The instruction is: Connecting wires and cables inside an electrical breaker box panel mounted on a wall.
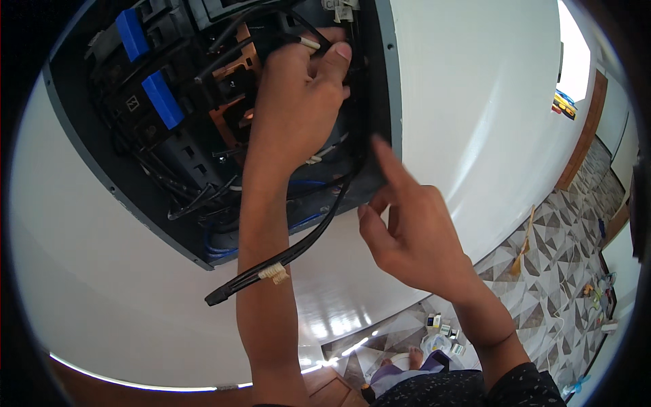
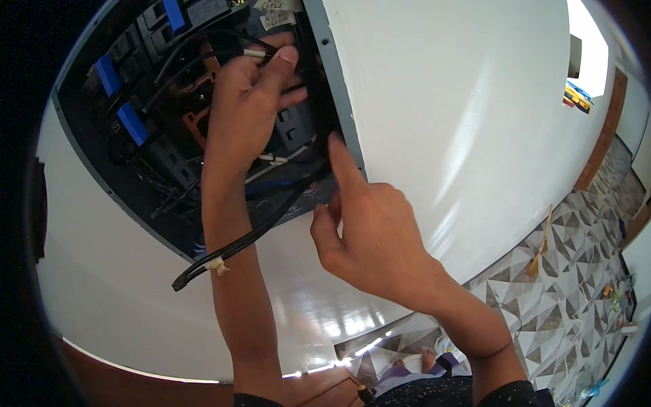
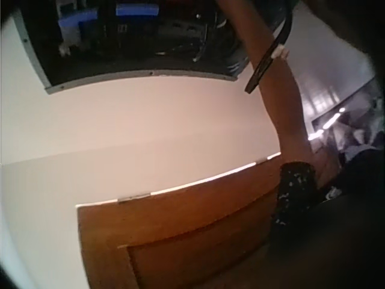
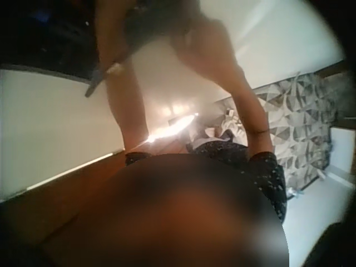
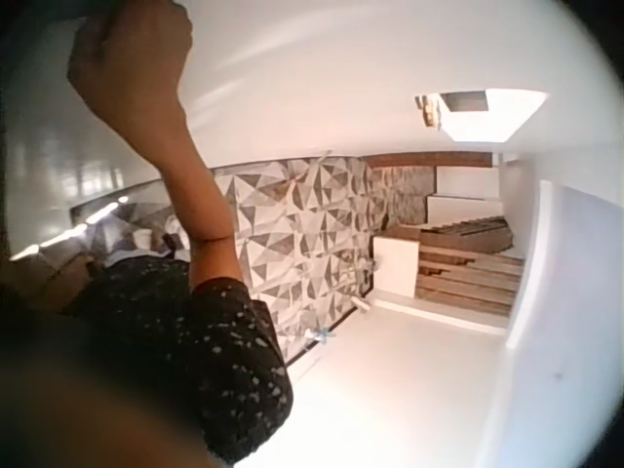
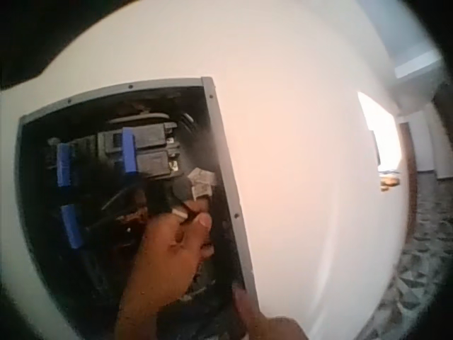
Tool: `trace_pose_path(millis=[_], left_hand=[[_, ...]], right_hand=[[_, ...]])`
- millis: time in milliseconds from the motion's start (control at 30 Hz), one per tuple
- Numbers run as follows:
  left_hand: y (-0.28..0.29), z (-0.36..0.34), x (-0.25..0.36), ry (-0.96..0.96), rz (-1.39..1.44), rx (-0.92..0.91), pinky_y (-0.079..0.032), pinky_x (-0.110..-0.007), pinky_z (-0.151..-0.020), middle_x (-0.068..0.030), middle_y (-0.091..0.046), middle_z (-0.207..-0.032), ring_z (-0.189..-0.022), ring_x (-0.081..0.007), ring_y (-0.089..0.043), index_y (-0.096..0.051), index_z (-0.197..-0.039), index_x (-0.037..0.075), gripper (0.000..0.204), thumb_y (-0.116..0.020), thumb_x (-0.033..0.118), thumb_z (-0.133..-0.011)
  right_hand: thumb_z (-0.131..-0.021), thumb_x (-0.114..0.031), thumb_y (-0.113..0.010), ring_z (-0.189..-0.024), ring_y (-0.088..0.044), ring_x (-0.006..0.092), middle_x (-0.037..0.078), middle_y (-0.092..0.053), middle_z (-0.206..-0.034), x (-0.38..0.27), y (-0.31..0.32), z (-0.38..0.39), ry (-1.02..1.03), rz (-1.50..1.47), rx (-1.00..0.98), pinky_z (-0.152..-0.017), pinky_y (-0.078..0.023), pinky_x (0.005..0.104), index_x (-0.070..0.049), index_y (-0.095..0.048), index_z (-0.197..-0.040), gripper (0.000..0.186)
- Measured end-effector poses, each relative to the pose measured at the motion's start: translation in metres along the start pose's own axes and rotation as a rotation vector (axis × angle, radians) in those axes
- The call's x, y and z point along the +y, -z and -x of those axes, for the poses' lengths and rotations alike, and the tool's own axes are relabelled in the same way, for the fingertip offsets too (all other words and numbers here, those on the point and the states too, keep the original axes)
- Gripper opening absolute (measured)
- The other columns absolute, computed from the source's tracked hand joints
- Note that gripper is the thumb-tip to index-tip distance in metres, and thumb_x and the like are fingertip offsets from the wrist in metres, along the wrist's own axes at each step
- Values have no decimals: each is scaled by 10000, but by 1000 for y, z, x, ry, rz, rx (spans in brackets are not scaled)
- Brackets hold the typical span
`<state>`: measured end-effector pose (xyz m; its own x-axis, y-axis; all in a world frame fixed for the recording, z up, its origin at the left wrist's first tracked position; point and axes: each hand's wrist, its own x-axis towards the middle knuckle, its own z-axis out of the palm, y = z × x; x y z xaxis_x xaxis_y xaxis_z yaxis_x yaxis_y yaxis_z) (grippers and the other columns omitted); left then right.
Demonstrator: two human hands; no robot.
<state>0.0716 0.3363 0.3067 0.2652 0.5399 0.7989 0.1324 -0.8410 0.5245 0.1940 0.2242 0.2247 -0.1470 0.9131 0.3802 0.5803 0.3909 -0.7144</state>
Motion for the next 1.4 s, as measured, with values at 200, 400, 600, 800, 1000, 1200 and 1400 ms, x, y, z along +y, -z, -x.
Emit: trace_pose_path(millis=[200, 400, 600, 800, 1000, 1200, 1400], left_hand=[[0, 0, 0, 28, 16, -2, -595, -332, -779, -169, -720, -949, -843, -226, -730, -642, -1245, -23, 340, -553, 229, -1034], [1, 0, 1, 21, 7, -13, -603, -333, -784, -160, -717, -973, -864, -204, -722, -640, -1257, -14, 335, -541, 221, -1039], [4, 2, 5, 85, 14, -60, -609, -326, -861, -105, -677, -1099, -995, -168, -672, -628, -1300, 9, 406, -601, 314, -1031], [7, 1, 5, 44, 23, -68, -615, -327, -847, -105, -703, -1056, -957, -176, -687, -644, -1275, 9, 387, -609, 304, -1026], [6, 1, 4, 33, -11, -58, -615, -333, -854, -159, -701, -1062, -961, -209, -706, -628, -1288, -18, 362, -531, 237, -1050], [6, 2, 5, 26, -18, -55, -614, -343, -868, -160, -699, -1057, -975, -218, -706, -628, -1295, -7, 363, -525, 242, -1051], [6, 1, 4, 24, -1, -57, -617, -336, -859, -120, -711, -1065, -984, -200, -705, -645, -1278, 10, 397, -601, 317, -1029]], right_hand=[[-866, -25, -586, -576, -672, 208, 147, -697, -690, -11, -2, -14, 42, -140, 185, -604, -514, 290, 85, -70, -1571, 881], [-855, -23, -585, -582, -659, 188, 142, -686, -670, -7, 2, -17, 29, -213, 120, -605, -515, 291, 98, -69, -1568, 888], [-814, -65, -603, -536, -652, 229, 158, -647, -589, -3, -8, -11, -44, -98, 62, -606, -526, 300, 169, -97, -1529, 907], [-774, -129, -596, -600, -674, 422, 221, -642, -593, -1, -35, -8, -88, -159, 29, -707, -577, 467, 263, -148, -1447, 899], [-786, -101, -591, -604, -684, 416, 218, -660, -614, 4, -32, -6, -34, -185, 123, -698, -581, 448, 258, -98, -1459, 909], [-803, -93, -642, -571, -680, 334, 185, -708, -682, 4, -28, -3, -90, -192, 85, -642, -547, 348, 203, -113, -1500, 924], [-797, -98, -608, -576, -681, 395, 209, -654, -594, 8, -28, -2, -52, -156, 80, -682, -584, 424, 268, -178, -1439, 856]])
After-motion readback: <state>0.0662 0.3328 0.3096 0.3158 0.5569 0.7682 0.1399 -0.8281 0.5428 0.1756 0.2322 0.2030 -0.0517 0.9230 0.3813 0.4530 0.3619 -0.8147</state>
